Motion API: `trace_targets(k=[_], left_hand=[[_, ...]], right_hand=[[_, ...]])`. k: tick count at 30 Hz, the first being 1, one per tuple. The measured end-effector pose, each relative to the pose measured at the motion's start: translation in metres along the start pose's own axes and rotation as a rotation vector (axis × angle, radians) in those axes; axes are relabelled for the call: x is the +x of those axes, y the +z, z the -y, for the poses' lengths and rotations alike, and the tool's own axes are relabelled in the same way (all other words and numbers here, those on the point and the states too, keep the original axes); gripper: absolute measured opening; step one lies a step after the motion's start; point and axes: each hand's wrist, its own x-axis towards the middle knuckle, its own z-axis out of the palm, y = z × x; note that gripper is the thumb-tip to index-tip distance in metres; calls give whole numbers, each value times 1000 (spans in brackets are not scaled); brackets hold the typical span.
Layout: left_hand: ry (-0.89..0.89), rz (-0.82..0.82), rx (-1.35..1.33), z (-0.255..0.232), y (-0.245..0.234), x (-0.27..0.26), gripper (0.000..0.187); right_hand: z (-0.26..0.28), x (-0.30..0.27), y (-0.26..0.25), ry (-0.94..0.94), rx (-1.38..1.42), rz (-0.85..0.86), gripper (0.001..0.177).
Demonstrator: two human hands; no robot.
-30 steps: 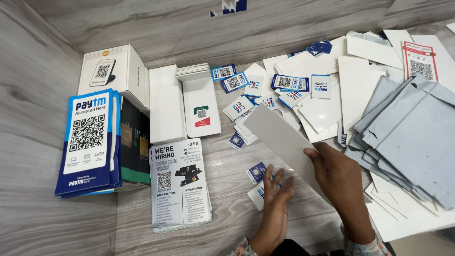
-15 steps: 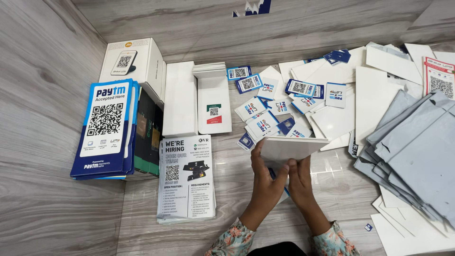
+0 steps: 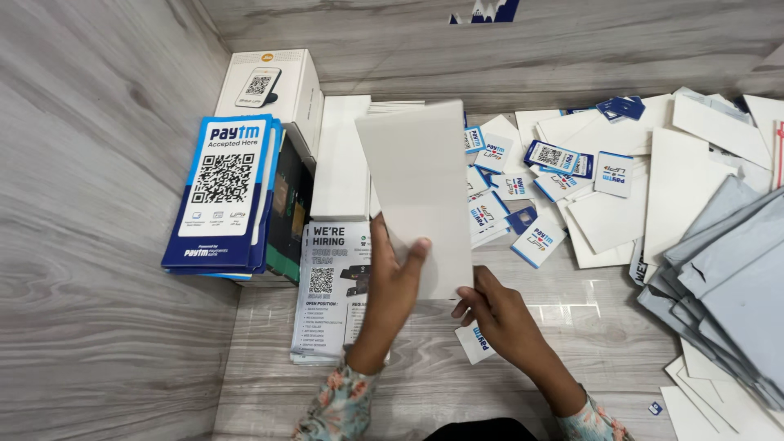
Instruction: The person sorts and stacks various promotional items on the floor, including Paytm QR code cards, white envelopes, and gray padded mailers. They handle the items one at a time, aligning and stacking them into separate piles.
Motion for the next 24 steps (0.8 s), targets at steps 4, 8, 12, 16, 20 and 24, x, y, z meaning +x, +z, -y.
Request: trace_targets(k=[4, 8, 12, 16, 20, 24], left_hand=[[216, -66, 700, -34, -52, 24, 90], [470, -16, 1358, -45, -75, 11, 59], [364, 151, 1375, -32, -86, 16, 37], [436, 125, 1500, -14, -96, 40, 34], [497, 130, 1628, 5, -103, 69, 31], [482, 167, 1701, 17, -114, 99, 26]], right_hand=[[19, 43, 27, 209, 297, 106, 44], [17, 93, 54, 240, 558, 212, 43], [3, 135, 78, 277, 692, 217, 40], [2, 177, 92, 350, 598, 158, 48], [6, 205, 95, 373, 441, 135, 67], [13, 221, 90, 358, 369, 157, 66]])
